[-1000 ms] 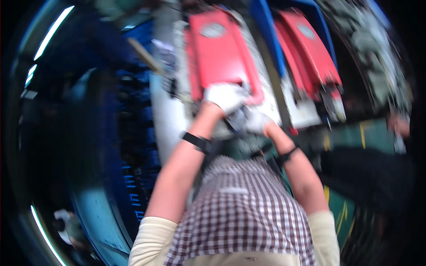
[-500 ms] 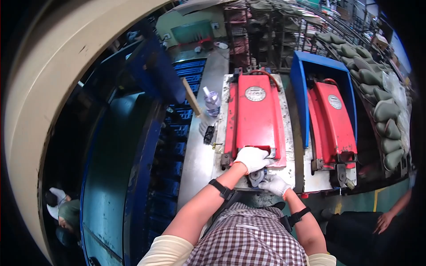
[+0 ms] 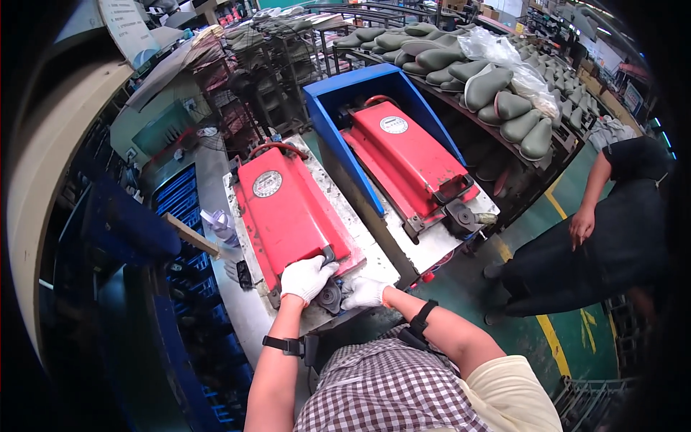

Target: Operating a hydraulic shoe press to attach or shape the soles of shoes.

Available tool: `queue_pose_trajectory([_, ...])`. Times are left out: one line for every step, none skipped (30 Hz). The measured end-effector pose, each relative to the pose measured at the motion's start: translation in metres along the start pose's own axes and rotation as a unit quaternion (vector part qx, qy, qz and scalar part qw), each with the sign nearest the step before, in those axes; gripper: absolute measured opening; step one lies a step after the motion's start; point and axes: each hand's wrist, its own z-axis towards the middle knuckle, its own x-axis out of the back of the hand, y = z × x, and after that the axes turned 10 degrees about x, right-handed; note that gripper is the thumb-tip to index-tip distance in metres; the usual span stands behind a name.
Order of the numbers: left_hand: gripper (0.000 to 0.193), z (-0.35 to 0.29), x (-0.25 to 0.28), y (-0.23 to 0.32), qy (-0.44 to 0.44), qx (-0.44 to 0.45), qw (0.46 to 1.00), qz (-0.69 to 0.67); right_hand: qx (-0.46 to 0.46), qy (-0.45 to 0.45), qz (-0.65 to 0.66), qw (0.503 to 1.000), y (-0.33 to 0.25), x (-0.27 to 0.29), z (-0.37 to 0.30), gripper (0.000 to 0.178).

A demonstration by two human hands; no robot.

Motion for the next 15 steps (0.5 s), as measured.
queue_pose_trajectory([0.051, -0.003, 0.000, 0.000, 0.002, 0.001, 1.000, 0.000, -0.016, -0.012, 0.025, 0.999, 0.003, -0.003, 0.000, 0.040])
queue_pose_trajectory([0.050, -0.004, 0.001, 0.001, 0.000, 0.003, 1.000, -0.003, -0.018, -0.011, 0.025, 0.999, 0.006, -0.005, 0.001, 0.040])
queue_pose_trajectory([0.050, -0.004, 0.003, 0.002, -0.001, 0.001, 1.000, -0.004, 0.000, 0.002, 0.025, 1.000, 0.009, -0.005, 0.002, 0.039])
queue_pose_trajectory([0.050, -0.007, 0.002, -0.001, 0.002, 0.001, 1.000, -0.008, 0.016, 0.008, 0.027, 0.999, 0.008, -0.009, 0.001, 0.039])
queue_pose_trajectory([0.050, -0.010, 0.002, -0.002, 0.004, 0.001, 1.000, -0.012, 0.014, 0.003, 0.029, 0.999, 0.007, -0.011, 0.000, 0.039])
queue_pose_trajectory([0.050, -0.009, 0.001, -0.002, 0.003, -0.005, 1.000, -0.015, -0.013, 0.010, 0.054, 0.998, 0.007, -0.011, -0.003, 0.037])
queue_pose_trajectory([0.049, -0.007, 0.001, -0.002, -0.001, 0.001, 1.000, -0.006, -0.038, 0.019, 0.083, 0.996, 0.007, -0.013, -0.001, 0.036])
queue_pose_trajectory([0.049, -0.010, -0.001, -0.004, 0.009, 0.002, 1.000, -0.011, -0.033, 0.020, 0.072, 0.997, 0.008, -0.015, -0.001, 0.036])
queue_pose_trajectory([0.049, -0.013, -0.003, -0.005, 0.018, 0.003, 1.000, -0.015, -0.052, 0.009, 0.064, 0.997, 0.010, -0.017, 0.002, 0.036])
queue_pose_trajectory([0.050, -0.013, -0.006, -0.006, 0.020, -0.001, 1.000, -0.014, -0.050, 0.017, 0.055, 0.997, 0.014, -0.019, 0.002, 0.035])
queue_pose_trajectory([0.052, -0.011, -0.009, -0.006, 0.021, -0.002, 1.000, -0.015, -0.048, 0.022, 0.046, 0.998, 0.012, -0.018, 0.001, 0.035])
queue_pose_trajectory([0.051, -0.007, -0.010, -0.008, 0.019, -0.010, 1.000, -0.020, -0.054, 0.019, 0.069, 0.996, 0.010, -0.016, -0.001, 0.034])
queue_pose_trajectory([0.051, -0.008, -0.009, -0.006, 0.015, -0.004, 1.000, -0.016, -0.065, 0.012, 0.093, 0.994, 0.000, -0.013, -0.006, 0.032])
queue_pose_trajectory([0.049, -0.009, -0.005, -0.003, 0.010, 0.000, 1.000, -0.009, -0.054, 0.008, 0.081, 0.995, -0.005, -0.010, -0.007, 0.033])
queue_pose_trajectory([0.047, -0.008, -0.007, -0.004, 0.012, -0.003, 1.000, -0.020, -0.044, 0.004, 0.070, 0.997, -0.004, -0.009, -0.008, 0.033])
